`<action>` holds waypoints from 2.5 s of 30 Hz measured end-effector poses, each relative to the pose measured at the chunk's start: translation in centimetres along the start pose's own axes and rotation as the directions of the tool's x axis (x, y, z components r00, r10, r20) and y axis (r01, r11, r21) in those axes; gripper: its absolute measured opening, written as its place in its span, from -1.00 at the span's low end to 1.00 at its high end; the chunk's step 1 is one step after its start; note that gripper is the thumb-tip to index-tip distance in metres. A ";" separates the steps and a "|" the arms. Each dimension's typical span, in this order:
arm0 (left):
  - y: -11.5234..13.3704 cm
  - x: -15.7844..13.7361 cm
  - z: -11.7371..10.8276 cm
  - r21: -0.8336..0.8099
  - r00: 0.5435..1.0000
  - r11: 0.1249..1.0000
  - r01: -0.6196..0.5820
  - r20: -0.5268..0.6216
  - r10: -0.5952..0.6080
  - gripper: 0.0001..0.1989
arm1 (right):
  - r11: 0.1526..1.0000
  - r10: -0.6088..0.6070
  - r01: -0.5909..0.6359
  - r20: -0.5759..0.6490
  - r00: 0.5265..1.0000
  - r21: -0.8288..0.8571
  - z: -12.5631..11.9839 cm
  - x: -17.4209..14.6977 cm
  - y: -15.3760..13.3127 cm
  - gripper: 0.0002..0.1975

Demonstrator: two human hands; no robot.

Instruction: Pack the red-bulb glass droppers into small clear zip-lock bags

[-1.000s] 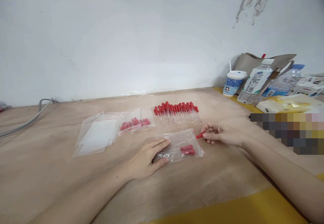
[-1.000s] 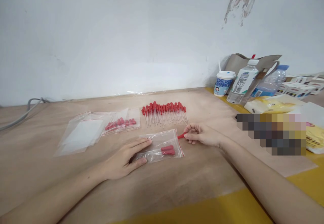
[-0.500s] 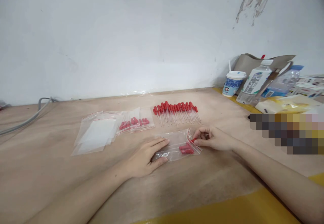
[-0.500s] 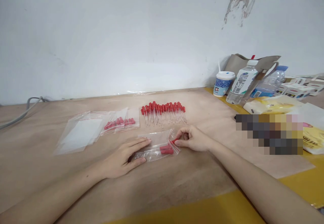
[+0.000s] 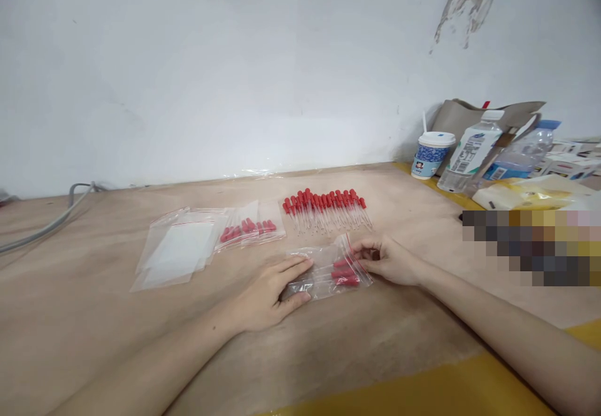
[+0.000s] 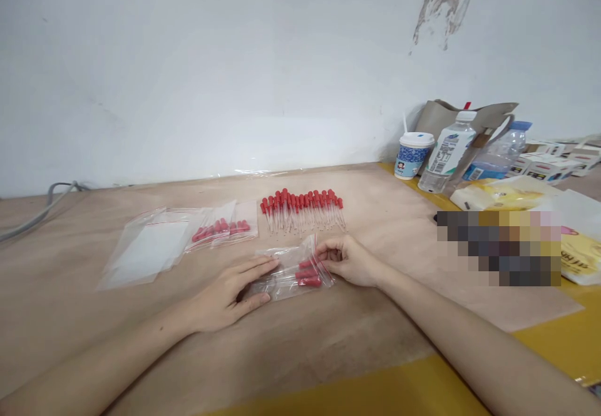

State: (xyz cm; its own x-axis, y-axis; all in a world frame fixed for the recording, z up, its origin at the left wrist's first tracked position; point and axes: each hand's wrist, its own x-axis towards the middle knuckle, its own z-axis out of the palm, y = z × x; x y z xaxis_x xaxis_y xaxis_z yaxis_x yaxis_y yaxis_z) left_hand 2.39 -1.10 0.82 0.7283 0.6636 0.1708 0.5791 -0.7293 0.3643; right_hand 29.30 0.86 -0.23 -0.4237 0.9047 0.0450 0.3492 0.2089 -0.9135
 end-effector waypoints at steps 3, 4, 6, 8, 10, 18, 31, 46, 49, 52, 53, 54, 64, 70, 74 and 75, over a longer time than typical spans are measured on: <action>0.0 0.0 0.0 0.009 1.000 1.000 -0.005 0.011 0.005 -0.52 | 0.999 0.017 -0.016 -0.019 1.000 0.029 -0.2 -0.2 0.1 -0.68; 0.0 0.0 0.0 0.012 1.000 1.000 -0.007 0.015 0.007 -0.52 | 0.999 0.032 -0.031 -0.015 0.999 0.042 -0.3 -0.3 0.2 -0.66; 0.0 0.0 0.0 0.015 1.000 1.000 -0.012 0.018 0.012 -0.52 | 0.993 0.069 -0.071 0.020 0.997 0.093 -0.5 -0.4 0.3 -0.62; -0.1 0.0 0.0 0.011 1.000 1.000 -0.018 0.013 0.018 -0.52 | 0.980 0.116 -0.122 0.049 0.992 0.154 -0.6 -0.5 0.3 -0.59; -0.2 0.0 0.1 0.007 1.000 1.000 -0.023 0.005 0.023 -0.53 | 0.969 0.174 -0.181 0.056 0.983 0.168 -0.8 -0.5 0.2 -0.57; -0.3 0.0 0.2 0.017 1.000 1.000 -0.024 0.009 0.024 -0.52 | 0.957 0.202 -0.186 -0.051 0.978 0.224 0.2 -0.3 0.0 -0.61; -0.1 0.0 -0.1 0.046 0.999 0.998 -0.031 0.018 0.030 -0.56 | 0.978 0.208 -0.184 -0.364 0.908 0.100 -1.4 0.8 0.7 -0.65; -0.1 0.0 0.0 0.079 0.997 0.997 -0.015 0.070 0.010 -0.54 | 0.858 -0.042 -0.268 -0.581 0.813 -0.437 -8.6 13.5 3.6 -0.74; -0.3 0.0 0.1 0.083 0.998 0.996 -0.022 0.062 0.017 -0.54 | 0.886 0.041 -0.277 -0.531 0.846 -0.373 -8.6 14.4 3.3 -0.81; -0.5 0.0 0.2 0.069 0.999 0.997 -0.041 0.039 0.039 -0.55 | 0.926 0.091 -0.253 -0.484 0.870 -0.280 -8.5 14.3 2.2 -0.78; -0.5 0.0 0.2 0.061 0.998 0.997 -0.046 0.033 0.044 -0.55 | 0.940 0.092 -0.232 -0.468 0.879 -0.250 -8.5 14.0 1.6 -0.77; -0.5 0.0 0.2 0.054 0.998 0.997 -0.048 0.030 0.047 -0.55 | 0.952 0.088 -0.209 -0.453 0.887 -0.224 -8.6 13.7 0.9 -0.76; -0.2 0.1 -0.1 0.026 0.999 0.999 -0.036 0.019 0.036 -0.56 | 0.966 0.010 0.145 -0.593 0.805 0.213 -6.2 4.5 -1.9 -0.61; -0.3 0.1 0.0 0.038 0.999 0.999 -0.020 0.050 0.018 -0.56 | 0.940 0.146 0.096 -0.642 0.753 0.327 -3.5 0.4 1.1 -0.59; -0.2 0.1 -0.1 0.034 0.999 0.999 -0.024 0.042 0.023 -0.56 | 0.923 0.198 0.075 -0.633 0.748 0.378 -2.6 0.1 1.6 -0.64; -0.2 0.1 -0.1 0.030 0.999 0.999 -0.027 0.037 0.026 -0.57 | 0.916 0.213 0.068 -0.622 0.753 0.396 -2.4 0.0 1.6 -0.66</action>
State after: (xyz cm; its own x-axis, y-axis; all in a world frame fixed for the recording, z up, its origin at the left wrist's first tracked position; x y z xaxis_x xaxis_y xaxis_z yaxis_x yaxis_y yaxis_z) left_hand 2.29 -0.90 0.84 0.7563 0.6376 0.1463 0.5698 -0.7519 0.3316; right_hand 31.83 2.11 -0.75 0.2751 0.9571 0.0910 -0.0401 0.1060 -0.9936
